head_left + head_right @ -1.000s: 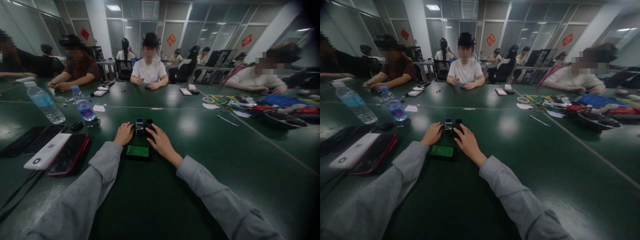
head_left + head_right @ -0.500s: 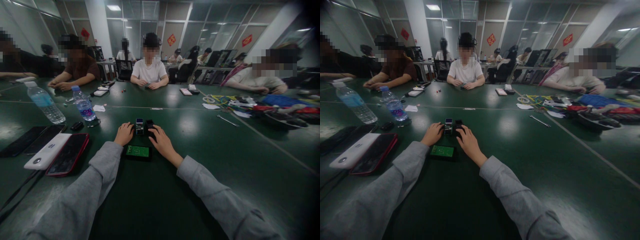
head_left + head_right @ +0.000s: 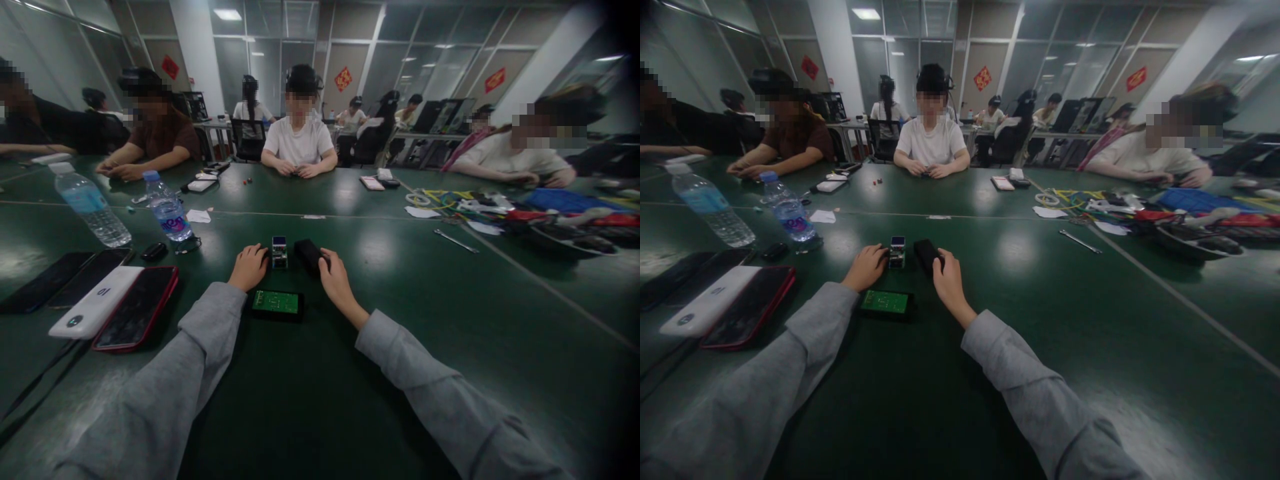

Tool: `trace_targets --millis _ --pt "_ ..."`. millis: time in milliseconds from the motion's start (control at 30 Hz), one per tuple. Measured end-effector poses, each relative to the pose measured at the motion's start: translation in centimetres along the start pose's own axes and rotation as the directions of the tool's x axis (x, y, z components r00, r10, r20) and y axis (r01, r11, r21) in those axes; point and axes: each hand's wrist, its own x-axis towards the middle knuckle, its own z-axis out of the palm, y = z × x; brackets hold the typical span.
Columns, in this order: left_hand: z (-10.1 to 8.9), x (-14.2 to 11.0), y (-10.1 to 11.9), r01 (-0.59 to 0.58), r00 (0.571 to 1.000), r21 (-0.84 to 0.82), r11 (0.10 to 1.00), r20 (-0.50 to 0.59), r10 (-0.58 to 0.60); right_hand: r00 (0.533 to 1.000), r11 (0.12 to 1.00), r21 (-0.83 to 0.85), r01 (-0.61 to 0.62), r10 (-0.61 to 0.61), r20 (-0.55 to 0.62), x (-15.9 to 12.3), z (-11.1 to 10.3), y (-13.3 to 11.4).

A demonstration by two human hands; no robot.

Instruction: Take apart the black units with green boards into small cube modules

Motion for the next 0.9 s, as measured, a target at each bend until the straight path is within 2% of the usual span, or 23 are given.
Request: trace_targets --millis 133,200,367,500,600,700,800,900 --pt "0.0 0.0 0.0 -0.001 1.000 -0.010 1.000 0.001 0.001 0.995 0.992 -0.083 0.099 -0.098 0.017 -0.1 -0.1 -0.2" --pt "0.1 0.0 -0.1 0.001 1.000 -0.020 1.000 0.003 -0.001 0.992 0.990 -0.071 0.122 -0.119 0.045 -0.1 -0.2 -0.4" --pt "0.1 0.0 -0.1 0.007 1.000 -0.033 0.999 0.001 -0.007 0.999 0.998 0.051 0.034 -0.035 0.031 0.3 -0.2 -0.1" --pt "0.1 0.0 -0.2 0.003 1.000 -0.022 1.000 0.005 -0.003 0.999 1.000 0.003 -0.029 0.029 -0.033 0.4 0.0 0.6" --pt "0.1 0.0 -0.2 0.001 1.000 -0.018 1.000 0.003 -0.001 0.999 1.000 -0.023 0.003 -0.003 -0.032 0.2 0.1 0.6" --pt "0.0 0.0 -0.1 0.001 1.000 -0.024 1.000 0.000 -0.001 0.995 0.995 -0.055 0.088 -0.085 0.059 -0.5 -0.3 -0.4" --pt "-0.1 0.0 -0.1 0.009 1.000 -0.031 0.999 0.009 -0.009 0.979 0.986 -0.083 0.141 -0.127 0.157 -1.6 -1.9 -1.3" --pt "-0.2 -0.1 -0.1 0.007 1.000 -0.037 0.999 0.006 -0.007 0.979 0.979 -0.143 0.144 -0.121 0.161 -3.4 -6.4 0.0"
